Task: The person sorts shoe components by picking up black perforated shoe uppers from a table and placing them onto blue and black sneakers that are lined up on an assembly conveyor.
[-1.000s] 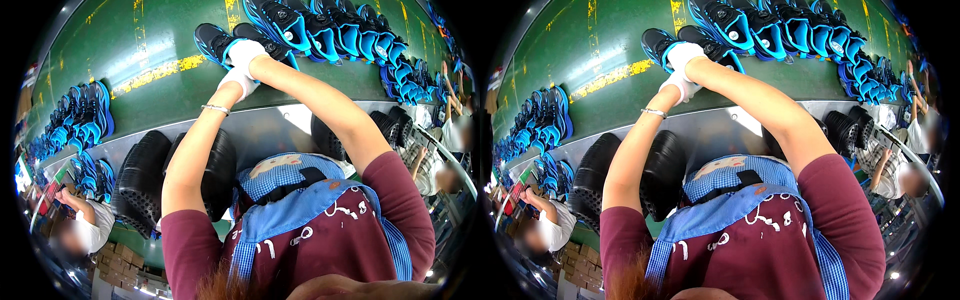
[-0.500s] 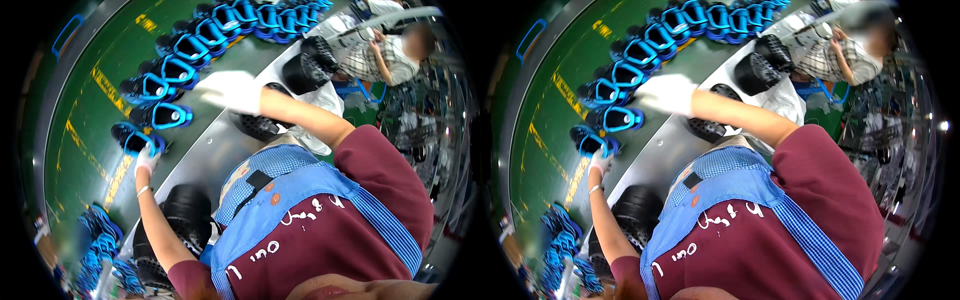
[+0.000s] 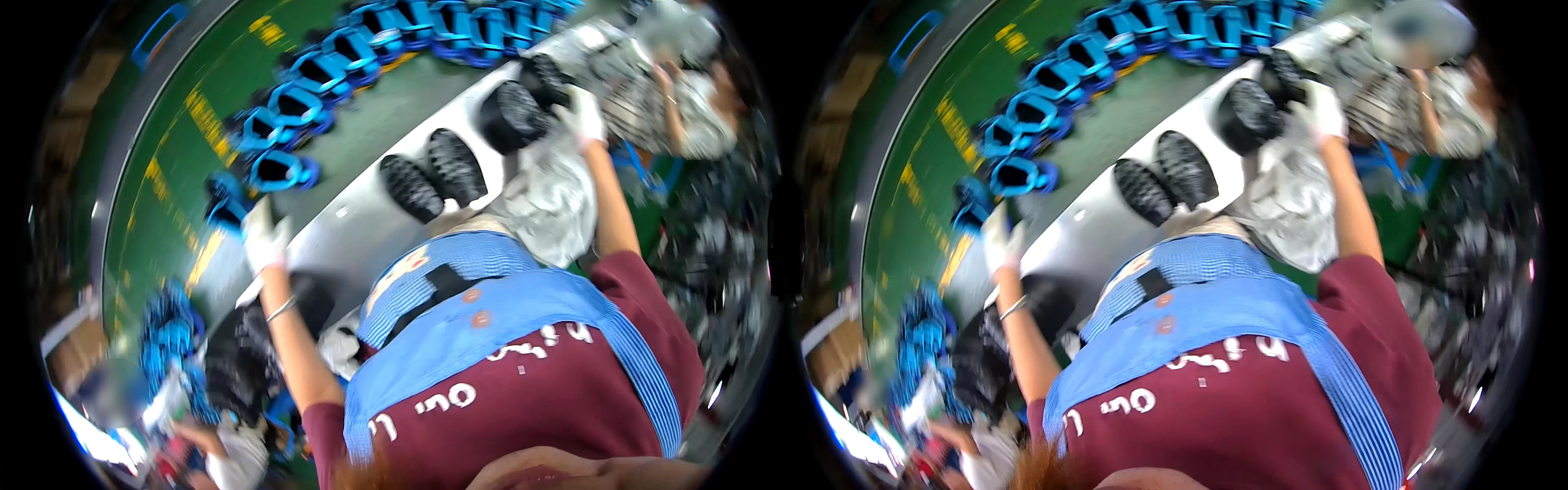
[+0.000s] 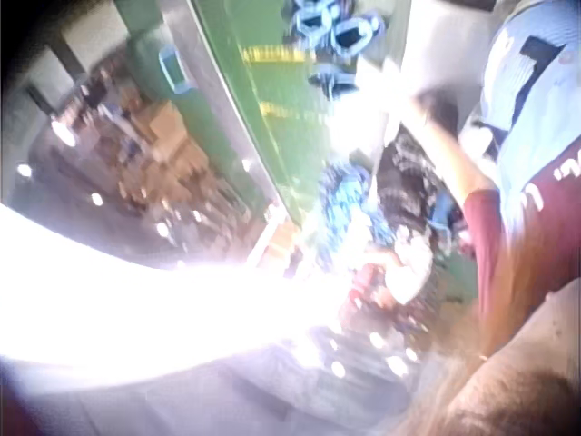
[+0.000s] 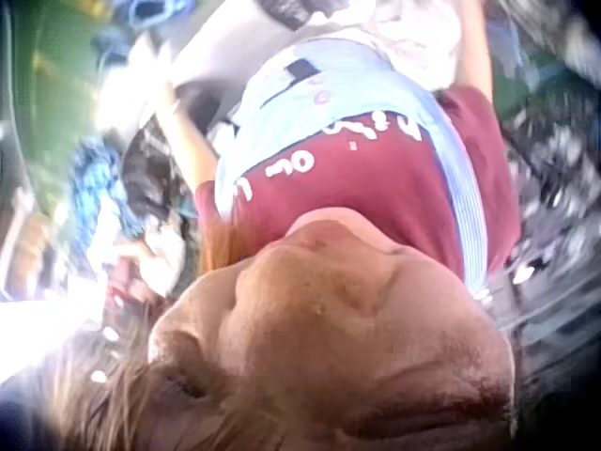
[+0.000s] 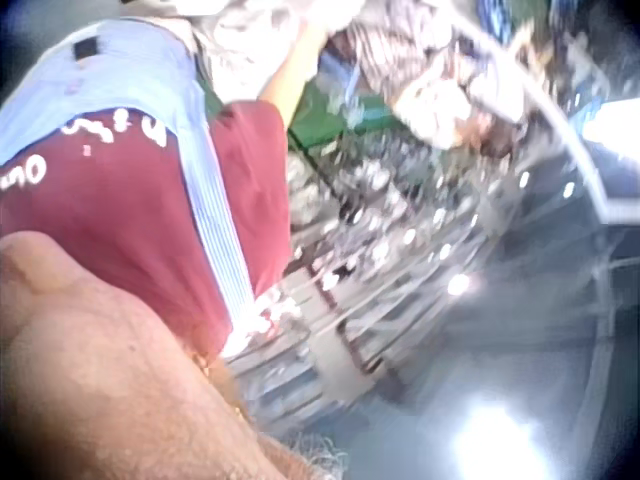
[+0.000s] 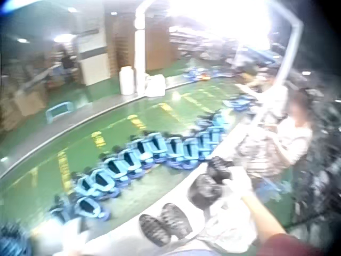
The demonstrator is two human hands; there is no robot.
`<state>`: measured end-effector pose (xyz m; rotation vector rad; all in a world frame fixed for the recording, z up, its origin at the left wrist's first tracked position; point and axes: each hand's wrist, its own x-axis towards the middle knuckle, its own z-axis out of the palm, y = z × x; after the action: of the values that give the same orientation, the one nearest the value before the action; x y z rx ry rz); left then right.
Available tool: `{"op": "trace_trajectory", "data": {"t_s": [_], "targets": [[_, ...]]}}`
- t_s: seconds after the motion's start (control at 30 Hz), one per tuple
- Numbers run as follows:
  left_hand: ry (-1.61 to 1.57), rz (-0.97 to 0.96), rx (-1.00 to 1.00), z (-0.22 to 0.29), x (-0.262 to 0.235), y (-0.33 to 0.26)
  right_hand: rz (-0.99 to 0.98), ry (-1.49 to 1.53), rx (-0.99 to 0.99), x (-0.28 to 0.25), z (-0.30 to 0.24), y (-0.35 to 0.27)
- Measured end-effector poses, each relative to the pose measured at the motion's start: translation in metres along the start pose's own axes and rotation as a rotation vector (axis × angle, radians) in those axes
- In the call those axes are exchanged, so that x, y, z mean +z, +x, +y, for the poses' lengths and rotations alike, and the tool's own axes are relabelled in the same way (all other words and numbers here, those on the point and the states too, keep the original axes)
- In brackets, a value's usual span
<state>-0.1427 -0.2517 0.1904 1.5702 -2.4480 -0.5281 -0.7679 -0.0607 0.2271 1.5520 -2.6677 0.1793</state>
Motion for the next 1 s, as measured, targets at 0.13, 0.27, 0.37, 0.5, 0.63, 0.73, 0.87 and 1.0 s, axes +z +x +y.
{"op": "trace_trajectory", "data": {"t_s": [0.13, 0.27, 0.37, 0.5, 0.63, 0.73, 0.87, 1.0], "targets": [[-0.162, -0.036, -0.046, 0.063, 0.025, -0.028, -0.033, 0.077, -0.140, 0.008, 0.018, 0.006], [-0.239, -0.062, -0.180, 0.106, 0.034, -0.051, -0.004, 0.089, -0.273, 0.006, 0.039, 0.013], [-0.281, -0.095, -0.253, 0.120, 0.031, -0.061, -0.044, 0.223, -0.156, -0.006, 0.050, 0.011], [-0.578, -0.081, -0.323, 0.140, 0.031, -0.055, -0.033, 0.332, -0.167, -0.051, -0.002, 0.005], [-0.914, -0.158, -0.276, 0.174, 0.028, -0.028, -0.364, 0.757, -0.329, -0.066, -0.143, -0.021], [-1.490, -0.293, -0.264, 0.193, 0.032, -0.013, -0.500, 0.769, -0.732, -0.072, -0.238, -0.043], [-2.109, -0.199, -0.424, 0.172, 0.037, -0.022, -0.544, 0.771, -0.867, -0.063, -0.299, -0.049], [-1.978, -0.012, -0.512, 0.146, 0.034, -0.021, -0.707, 0.687, -0.755, -0.052, -0.331, -0.045]]}}
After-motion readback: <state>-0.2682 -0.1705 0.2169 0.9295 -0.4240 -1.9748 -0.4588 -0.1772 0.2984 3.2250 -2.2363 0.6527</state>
